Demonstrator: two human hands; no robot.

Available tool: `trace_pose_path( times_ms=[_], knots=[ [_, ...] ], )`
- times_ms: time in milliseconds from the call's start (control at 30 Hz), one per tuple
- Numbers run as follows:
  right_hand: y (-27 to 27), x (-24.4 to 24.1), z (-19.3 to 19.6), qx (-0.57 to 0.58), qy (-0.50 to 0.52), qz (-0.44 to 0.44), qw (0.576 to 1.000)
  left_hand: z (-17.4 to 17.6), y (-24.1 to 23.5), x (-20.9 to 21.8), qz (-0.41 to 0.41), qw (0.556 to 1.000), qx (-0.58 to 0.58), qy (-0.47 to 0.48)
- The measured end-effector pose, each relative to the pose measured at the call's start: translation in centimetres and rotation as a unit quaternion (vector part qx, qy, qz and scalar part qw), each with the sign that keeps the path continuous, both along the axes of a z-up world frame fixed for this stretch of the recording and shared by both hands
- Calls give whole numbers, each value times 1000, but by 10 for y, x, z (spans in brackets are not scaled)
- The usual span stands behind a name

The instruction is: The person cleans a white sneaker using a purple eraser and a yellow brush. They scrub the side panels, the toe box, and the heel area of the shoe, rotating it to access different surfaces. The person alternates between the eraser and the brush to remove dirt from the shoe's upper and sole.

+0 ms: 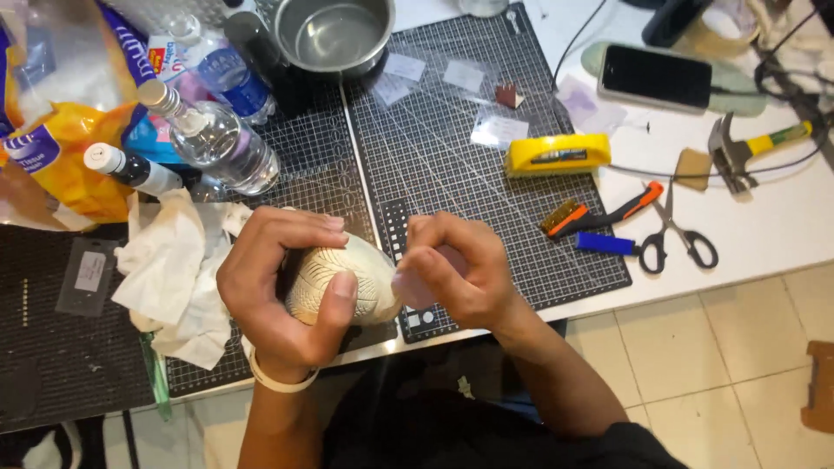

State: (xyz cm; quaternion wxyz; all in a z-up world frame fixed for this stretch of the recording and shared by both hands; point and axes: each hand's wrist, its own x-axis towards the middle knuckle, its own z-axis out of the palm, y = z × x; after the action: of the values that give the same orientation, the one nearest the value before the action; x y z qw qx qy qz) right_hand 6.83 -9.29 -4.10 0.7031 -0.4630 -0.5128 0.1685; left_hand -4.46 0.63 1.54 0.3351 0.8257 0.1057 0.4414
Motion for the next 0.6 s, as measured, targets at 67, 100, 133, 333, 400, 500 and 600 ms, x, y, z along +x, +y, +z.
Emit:
trace_pose_path(
  times_ms=[67, 100, 133, 333, 400, 500, 600],
  knots=[
    [10, -2, 2, -20, -5, -57, 998, 0, -5, -1, -1, 1000, 2, 10],
    [15, 0, 3, -33, -9, -117, 993, 1, -6, 2, -6, 1000, 11, 19],
    [14, 3, 3, -32, -8, -128, 991, 1, -6, 4, -17, 1000, 13, 20],
    [19, 3, -6, 60, 28, 46, 997, 3, 3, -4, -15, 1000, -23, 2],
    [21, 1, -5, 42, 41, -10, 998, 4, -1, -2, -19, 1000, -9, 13],
    [28, -8, 12, -62, 56, -102, 991, 1, -5, -3, -14, 1000, 3, 15],
    [15, -3, 3, 17, 21, 36, 999, 3, -2, -8, -27, 1000, -14, 1]
  ],
)
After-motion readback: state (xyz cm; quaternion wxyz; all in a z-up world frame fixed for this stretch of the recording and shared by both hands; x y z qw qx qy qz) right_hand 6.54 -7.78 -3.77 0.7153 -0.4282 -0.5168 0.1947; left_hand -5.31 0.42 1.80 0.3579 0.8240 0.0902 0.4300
